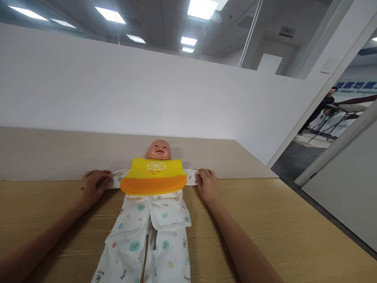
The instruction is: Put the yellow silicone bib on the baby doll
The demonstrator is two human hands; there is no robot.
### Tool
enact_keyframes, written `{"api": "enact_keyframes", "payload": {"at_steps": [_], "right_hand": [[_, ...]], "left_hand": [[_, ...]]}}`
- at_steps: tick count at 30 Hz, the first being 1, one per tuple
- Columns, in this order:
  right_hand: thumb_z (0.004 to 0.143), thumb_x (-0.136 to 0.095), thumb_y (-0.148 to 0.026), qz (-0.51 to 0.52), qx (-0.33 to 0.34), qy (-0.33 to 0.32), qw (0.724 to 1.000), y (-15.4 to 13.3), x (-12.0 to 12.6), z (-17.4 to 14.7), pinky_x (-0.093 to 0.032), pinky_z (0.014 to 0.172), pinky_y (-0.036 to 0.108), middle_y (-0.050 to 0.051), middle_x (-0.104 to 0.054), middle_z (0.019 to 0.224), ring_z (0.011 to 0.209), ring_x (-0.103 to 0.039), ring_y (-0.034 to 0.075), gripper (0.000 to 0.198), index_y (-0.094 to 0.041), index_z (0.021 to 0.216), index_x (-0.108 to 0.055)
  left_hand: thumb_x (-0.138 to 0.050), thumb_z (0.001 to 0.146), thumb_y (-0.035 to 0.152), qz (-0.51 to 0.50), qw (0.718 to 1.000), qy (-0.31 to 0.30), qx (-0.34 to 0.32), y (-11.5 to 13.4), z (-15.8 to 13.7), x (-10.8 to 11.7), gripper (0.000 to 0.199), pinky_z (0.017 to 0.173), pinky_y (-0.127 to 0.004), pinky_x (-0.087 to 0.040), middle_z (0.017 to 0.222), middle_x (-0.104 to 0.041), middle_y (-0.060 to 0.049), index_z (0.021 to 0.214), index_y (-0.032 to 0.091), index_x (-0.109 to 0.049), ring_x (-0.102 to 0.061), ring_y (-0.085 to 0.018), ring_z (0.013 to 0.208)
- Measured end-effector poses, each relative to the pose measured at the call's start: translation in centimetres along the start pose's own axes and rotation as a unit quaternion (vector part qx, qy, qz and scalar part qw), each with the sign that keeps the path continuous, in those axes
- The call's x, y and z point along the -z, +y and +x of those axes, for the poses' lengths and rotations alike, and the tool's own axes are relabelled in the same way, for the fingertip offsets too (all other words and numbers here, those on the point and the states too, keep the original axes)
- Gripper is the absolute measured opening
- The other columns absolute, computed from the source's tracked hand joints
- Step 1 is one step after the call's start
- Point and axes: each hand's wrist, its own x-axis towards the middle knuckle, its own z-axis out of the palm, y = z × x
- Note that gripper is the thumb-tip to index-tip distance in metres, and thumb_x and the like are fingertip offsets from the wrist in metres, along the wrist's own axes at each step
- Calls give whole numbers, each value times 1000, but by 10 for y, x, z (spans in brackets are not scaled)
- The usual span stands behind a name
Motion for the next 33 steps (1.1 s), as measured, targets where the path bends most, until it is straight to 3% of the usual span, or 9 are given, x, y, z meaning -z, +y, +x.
{"api": "enact_keyframes", "payload": {"at_steps": [11,21,27,33], "right_hand": [[88,-40,-31,63,-47,36,996,4,-2,1,-43,84,38,9,-65,97,95,-50,22,21,-19,82,-57],[89,-37,-32,33,-54,46,997,4,-1,1,-42,85,38,10,-65,94,92,-52,22,26,-17,89,-58],[88,-39,-28,-10,-9,32,999,-7,4,-3,-42,88,39,11,-64,101,99,-53,23,24,-17,93,-59],[87,-38,-24,-105,12,10,994,-20,8,-16,-38,96,45,13,-57,120,118,-45,26,30,-16,106,-60]], "left_hand": [[-42,85,36,-13,998,40,37,16,5,12,26,84,-41,-45,90,-69,-8,78,20,-60,-61,-23,84],[-40,87,36,33,999,29,18,13,2,11,28,84,-42,-45,91,-68,-10,87,18,-60,-60,-25,85],[-40,88,33,105,992,1,-68,29,-7,13,31,90,-43,-45,104,-66,-13,98,14,-62,-56,-28,101],[-39,86,32,213,976,-13,-54,48,-18,16,32,93,-51,-40,119,-60,-13,104,18,-62,-48,-34,117]]}}
